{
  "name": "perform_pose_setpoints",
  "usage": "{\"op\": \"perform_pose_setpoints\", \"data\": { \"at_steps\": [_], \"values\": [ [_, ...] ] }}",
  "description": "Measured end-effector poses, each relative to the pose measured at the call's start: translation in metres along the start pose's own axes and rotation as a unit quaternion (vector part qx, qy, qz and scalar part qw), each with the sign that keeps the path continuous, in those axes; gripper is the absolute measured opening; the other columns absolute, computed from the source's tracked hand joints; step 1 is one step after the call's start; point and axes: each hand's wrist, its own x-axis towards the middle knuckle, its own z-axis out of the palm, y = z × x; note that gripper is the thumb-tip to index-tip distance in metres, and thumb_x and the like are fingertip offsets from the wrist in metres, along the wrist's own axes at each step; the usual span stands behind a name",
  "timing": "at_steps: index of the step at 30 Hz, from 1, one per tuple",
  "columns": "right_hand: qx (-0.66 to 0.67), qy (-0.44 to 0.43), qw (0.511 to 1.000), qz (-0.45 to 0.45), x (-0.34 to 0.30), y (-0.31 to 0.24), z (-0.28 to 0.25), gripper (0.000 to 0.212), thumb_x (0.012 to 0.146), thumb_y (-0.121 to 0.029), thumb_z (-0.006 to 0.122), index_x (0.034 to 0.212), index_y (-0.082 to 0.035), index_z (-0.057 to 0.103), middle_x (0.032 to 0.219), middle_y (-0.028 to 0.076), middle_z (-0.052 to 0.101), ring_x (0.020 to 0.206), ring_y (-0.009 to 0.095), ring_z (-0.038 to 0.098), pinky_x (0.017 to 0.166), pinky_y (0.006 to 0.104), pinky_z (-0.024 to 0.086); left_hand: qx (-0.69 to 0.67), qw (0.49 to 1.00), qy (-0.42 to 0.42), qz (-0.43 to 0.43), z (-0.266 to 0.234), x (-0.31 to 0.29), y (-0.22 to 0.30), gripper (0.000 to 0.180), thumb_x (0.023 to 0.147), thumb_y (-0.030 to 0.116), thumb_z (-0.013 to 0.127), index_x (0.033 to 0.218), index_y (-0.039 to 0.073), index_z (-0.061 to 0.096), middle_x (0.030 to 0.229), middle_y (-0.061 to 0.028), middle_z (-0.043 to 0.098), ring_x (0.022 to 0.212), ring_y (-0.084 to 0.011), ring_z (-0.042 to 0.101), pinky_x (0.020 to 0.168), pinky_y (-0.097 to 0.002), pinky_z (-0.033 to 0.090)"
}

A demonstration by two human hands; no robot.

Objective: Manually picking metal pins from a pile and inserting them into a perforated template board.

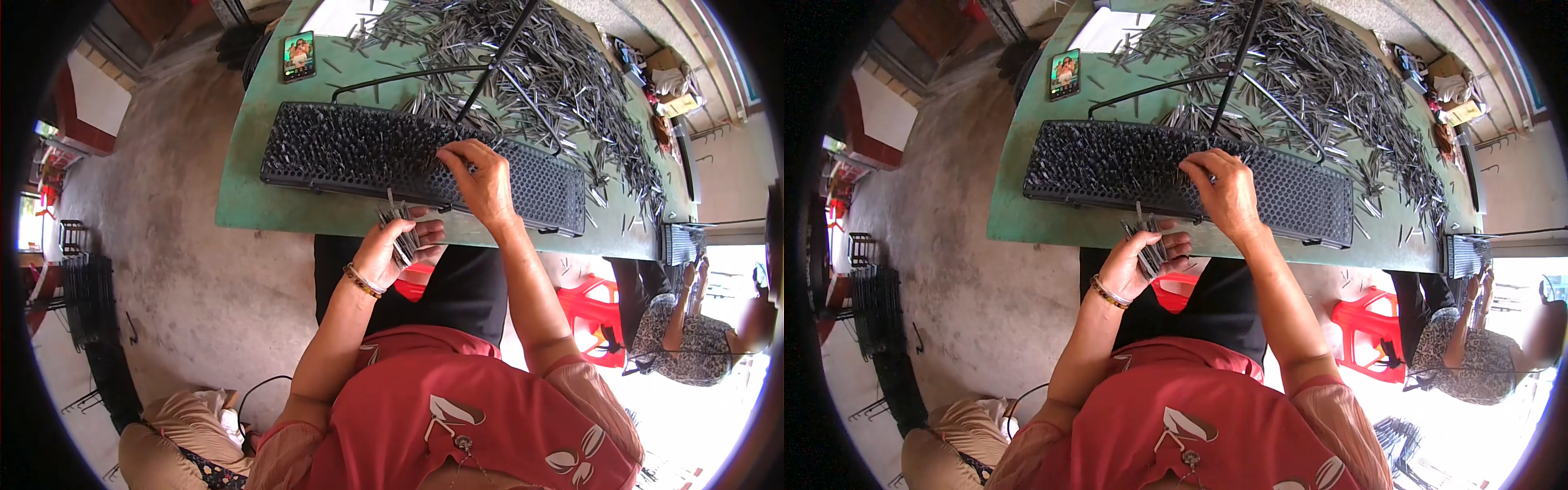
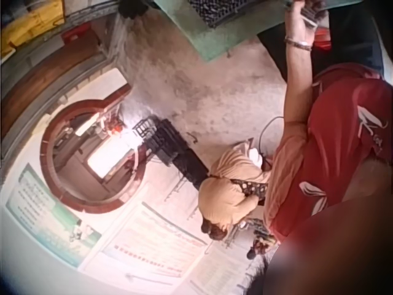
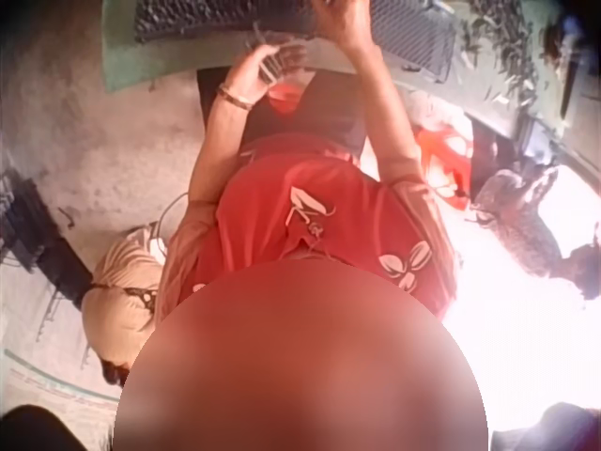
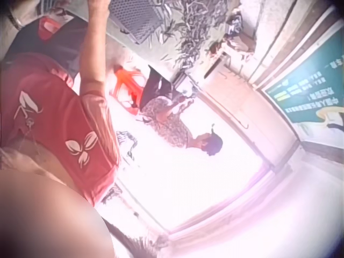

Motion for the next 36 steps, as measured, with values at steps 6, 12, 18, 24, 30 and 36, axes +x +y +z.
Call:
{"op": "perform_pose_setpoints", "data": {
  "at_steps": [6, 12, 18, 24, 30, 36],
  "values": [
    [0.035, -0.095, 0.994, 0.045, -0.007, 0.004, -0.006, 0.017, 0.08, -0.005, 0.065, 0.096, 0.0, 0.065, 0.089, 0.011, 0.063, 0.073, 0.018, 0.062, 0.063, 0.0266, 0.048, -0.011, 0.999, 0.027, 0.015, 0.002, 0.004, -0.001, 0.03, 0.089, 0.012, 0.047, 0.116, 0.001, 0.049, 0.108, -0.0206, 0.061, 0.096, -0.0301, 0.063, 0.081, -0.042, 0.053],
    [-0.003, -0.115, 0.993, -0.039, -0.016, 0.011, 0.002, 0.018, 0.079, -0.004, 0.065, 0.097, -0.001, 0.065, 0.088, 0.009, 0.062, 0.075, 0.017, 0.062, 0.062, 0.026, 0.048, -0.003, 0.999, 0.037, 0.021, 0.002, 0.004, -0.002, 0.028, 0.089, 0.012, 0.047, 0.114, 0.001, 0.05, 0.105, -0.0201, 0.062, 0.094, -0.03, 0.063, 0.079, -0.0414, 0.054],
    [0.146, -0.009, 0.984, 0.103, -0.006, -0.002, 0.003, 0.016, 0.083, -0.011, 0.066, 0.095, 0.0, 0.065, 0.076, 0.006, 0.065, 0.064, 0.012, 0.06, 0.057, 0.0257, 0.048, 0.014, 0.999, 0.03, 0.017, -0.001, 0.003, 0.0, 0.03, 0.09, 0.014, 0.048, 0.117, 0.002, 0.05, 0.109, -0.019, 0.061, 0.1, -0.0297, 0.061, 0.084, -0.0419, 0.051],
    [0.244, 0.019, 0.955, 0.167, -0.012, -0.019, -0.006, 0.017, 0.088, -0.012, 0.063, 0.095, 0.003, 0.064, 0.08, 0.004, 0.065, 0.064, 0.008, 0.057, 0.059, 0.0205, 0.047, -0.012, 0.999, 0.037, 0.036, 0.008, 0.002, 0.004, 0.029, 0.091, 0.017, 0.048, 0.114, 0.001, 0.051, 0.106, -0.0189, 0.062, 0.096, -0.0293, 0.062, 0.08, -0.0422, 0.053],
    [-0.114, -0.085, 0.949, -0.28, -0.068, -0.022, -0.012, 0.034, 0.068, -0.013, 0.072, 0.1, -0.007, 0.065, 0.103, 0.007, 0.063, 0.088, 0.023, 0.059, 0.076, 0.0348, 0.046, 0.015, 0.998, 0.026, 0.058, 0.009, 0.003, 0.004, 0.024, 0.091, 0.023, 0.055, 0.106, 0.004, 0.059, 0.1, -0.01, 0.064, 0.088, -0.0219, 0.064, 0.073, -0.0384, 0.055],
    [0.024, -0.136, 0.985, -0.102, -0.072, -0.019, -0.026, 0.028, 0.074, -0.011, 0.071, 0.1, -0.002, 0.065, 0.099, 0.011, 0.063, 0.087, 0.026, 0.06, 0.074, 0.033, 0.047, 0.099, 0.989, 0.076, 0.081, 0.013, 0.0, -0.002, 0.019, 0.09, 0.012, 0.057, 0.105, 0.002, 0.059, 0.096, -0.0074, 0.064, 0.081, -0.0176, 0.065, 0.069, -0.0311, 0.056]
  ]
}}
